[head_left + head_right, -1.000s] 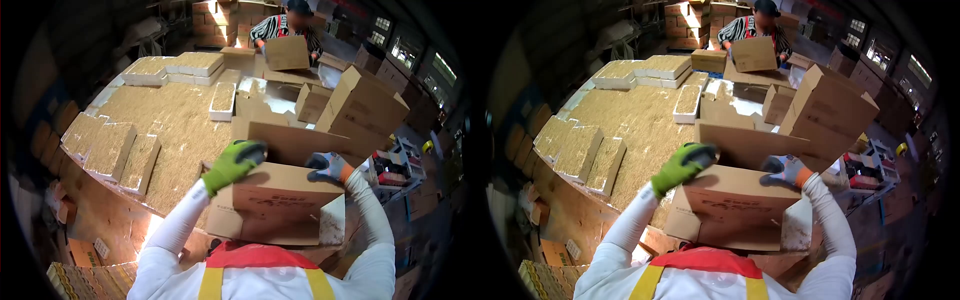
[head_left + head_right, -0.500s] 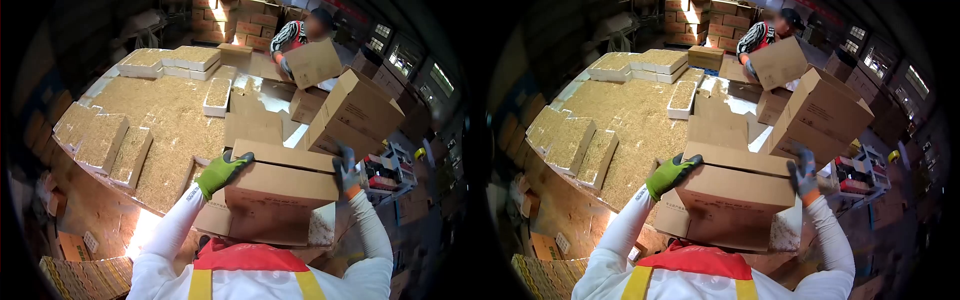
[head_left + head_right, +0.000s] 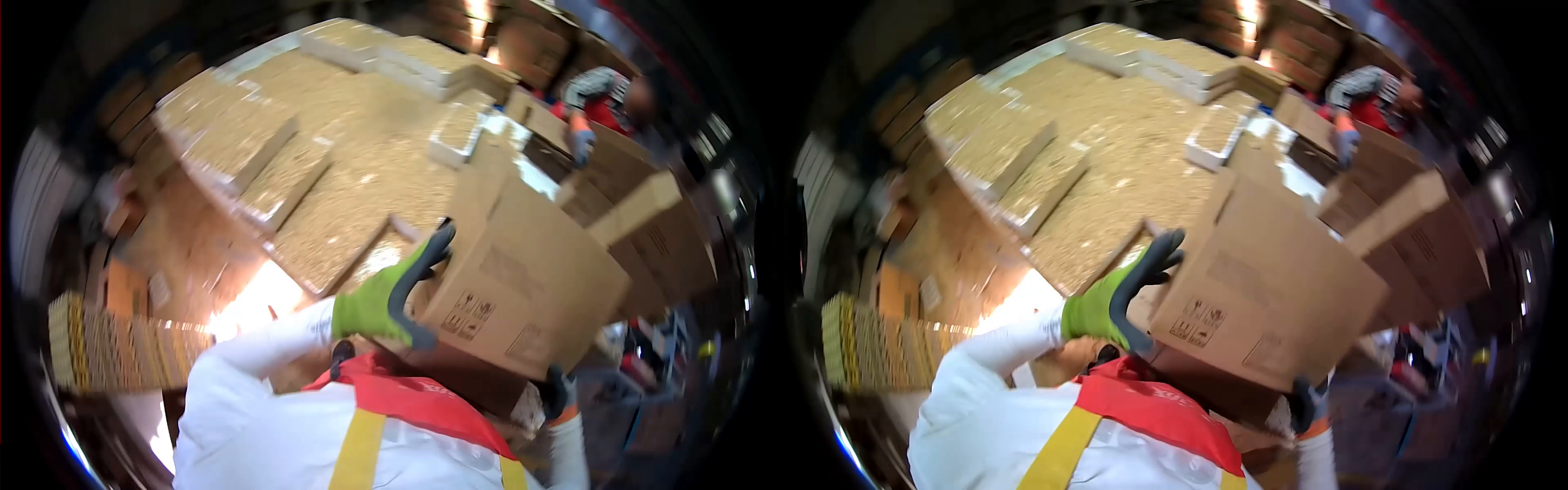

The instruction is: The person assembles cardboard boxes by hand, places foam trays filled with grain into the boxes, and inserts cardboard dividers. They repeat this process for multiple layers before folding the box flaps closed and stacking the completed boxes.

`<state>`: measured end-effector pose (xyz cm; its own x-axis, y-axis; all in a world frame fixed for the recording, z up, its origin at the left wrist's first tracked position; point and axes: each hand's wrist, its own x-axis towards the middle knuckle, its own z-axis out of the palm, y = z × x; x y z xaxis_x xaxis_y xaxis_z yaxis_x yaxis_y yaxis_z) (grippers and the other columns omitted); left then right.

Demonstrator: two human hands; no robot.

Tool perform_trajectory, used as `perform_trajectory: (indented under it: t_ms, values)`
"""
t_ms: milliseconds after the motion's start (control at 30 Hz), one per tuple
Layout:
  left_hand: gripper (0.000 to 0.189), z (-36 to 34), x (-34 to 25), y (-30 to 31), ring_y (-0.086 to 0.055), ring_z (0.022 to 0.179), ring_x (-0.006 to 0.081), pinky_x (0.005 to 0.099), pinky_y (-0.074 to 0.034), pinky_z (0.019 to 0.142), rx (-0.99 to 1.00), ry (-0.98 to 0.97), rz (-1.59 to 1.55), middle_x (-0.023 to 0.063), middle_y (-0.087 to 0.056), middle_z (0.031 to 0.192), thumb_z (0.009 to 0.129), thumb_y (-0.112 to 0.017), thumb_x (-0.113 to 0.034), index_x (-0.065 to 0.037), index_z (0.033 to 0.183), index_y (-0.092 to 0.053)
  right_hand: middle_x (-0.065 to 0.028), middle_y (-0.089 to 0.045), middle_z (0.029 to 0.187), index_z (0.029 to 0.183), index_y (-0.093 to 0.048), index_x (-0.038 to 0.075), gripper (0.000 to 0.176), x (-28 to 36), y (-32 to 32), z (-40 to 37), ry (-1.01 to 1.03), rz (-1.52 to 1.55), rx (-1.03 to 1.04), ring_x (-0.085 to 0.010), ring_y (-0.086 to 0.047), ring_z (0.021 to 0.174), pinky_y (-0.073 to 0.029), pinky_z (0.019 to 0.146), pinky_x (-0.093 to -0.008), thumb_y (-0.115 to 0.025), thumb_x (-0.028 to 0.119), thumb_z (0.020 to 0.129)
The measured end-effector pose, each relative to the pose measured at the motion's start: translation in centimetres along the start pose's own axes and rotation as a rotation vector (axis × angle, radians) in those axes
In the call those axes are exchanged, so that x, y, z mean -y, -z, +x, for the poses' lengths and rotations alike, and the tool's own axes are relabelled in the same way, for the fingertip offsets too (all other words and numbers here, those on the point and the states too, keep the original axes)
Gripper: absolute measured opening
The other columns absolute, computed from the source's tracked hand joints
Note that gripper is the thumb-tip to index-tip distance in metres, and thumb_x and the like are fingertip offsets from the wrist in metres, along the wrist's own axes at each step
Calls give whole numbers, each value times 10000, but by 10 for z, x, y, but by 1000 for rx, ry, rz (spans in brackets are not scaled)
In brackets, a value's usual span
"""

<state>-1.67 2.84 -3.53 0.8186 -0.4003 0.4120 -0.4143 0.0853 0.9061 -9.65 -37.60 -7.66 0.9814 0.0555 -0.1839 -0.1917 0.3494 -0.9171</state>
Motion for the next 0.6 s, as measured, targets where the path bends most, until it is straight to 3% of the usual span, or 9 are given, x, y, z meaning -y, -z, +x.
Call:
perform_trajectory:
  t_ms: [33, 100, 167, 233, 333, 433, 467, 567, 600]
  values:
    - [1123, 1, -3, 7, -411, 1340, 311, 396, -360, 1071, -85, 157, -370, 165, -253, 1552, 758, -746, -564, -92, 1542, -94, -94, -462, 1381, 1458, -306, 99, 649, -34, 24, 0, 112, -246, -99, -271, -524, 1179, -452, 984, -413, -628, 107, 895]
    - [1058, 12, -6, 37, -503, 1251, 298, 344, -422, 988, -126, 496, -363, 153, -359, 1505, 810, -666, -605, -141, 1550, -68, -152, -440, 1415, 1405, -385, 44, 523, -95, 73, 1, 306, -773, -56, -267, -486, 1263, -453, 1019, -392, -593, 157, 938]
    - [945, 21, -4, 31, -585, 1128, 350, 431, -468, 902, 64, 564, 514, 233, -579, 1270, 867, -565, -609, -116, 1532, -109, -164, -467, 1379, 1368, -413, 18, 497, -114, 90, 15, 283, -1090, -72, -268, -499, 1237, -449, 1014, -390, -609, 154, 931]
    - [844, 28, -4, 21, -576, 1070, 448, 474, -440, 941, 120, 683, 554, 287, -599, 1173, 867, -576, -466, -93, 1510, -178, -175, -495, 1343, 1330, -441, -8, 473, -79, 94, 41, 241, -1131, -299, -268, -512, 1211, -444, 1008, -387, -624, 152, 925]
    - [768, 34, 8, 11, -575, 1096, 417, 438, -438, 965, -10, 618, 585, 277, -584, 1201, 865, -567, -409, -37, 1468, -271, -193, -537, 1289, 1274, -483, -46, 441, 54, 59, 104, 455, -1108, -538, -268, -532, 1172, -438, 1000, -384, -648, 148, 914]
    - [728, 41, 28, 8, -575, 1076, 404, 432, -446, 946, -45, 587, 558, 255, -558, 1214, 837, -601, -378, 7, 1408, -365, -191, -551, 1276, 1268, -498, -43, 450, 143, -42, 181, 794, -1235, -157, -259, -538, 1164, -438, 993, -382, -663, 174, 910]
    - [724, 40, 33, 4, -581, 1057, 402, 435, -450, 936, -77, 559, 551, 253, -562, 1199, 840, -597, -370, 7, 1411, -359, -192, -542, 1301, 1286, -496, -27, 526, 147, -96, 207, 713, -1103, 65, -266, -537, 1171, -426, 1015, -376, -707, 243, 886]
    - [707, 25, 26, 0, -593, 1032, 395, 439, -465, 913, -127, 528, 464, 248, -567, 1183, 851, -580, -348, 8, 1414, -345, -114, -633, 1164, 1259, -543, -1, 335, 87, -257, 267, 522, -1034, 670, -201, -614, 1032, -475, 940, -332, -556, 80, 934]
    - [700, 23, 20, 3, -597, 1029, 393, 439, -471, 905, -138, 516, 427, 247, -568, 1182, 855, -574, -341, 9, 1414, -341, -77, -652, 1129, 1234, -570, 15, 300, 55, -285, 299, 513, -1202, 851, -164, -622, 998, -492, 878, -290, -556, 97, 946]
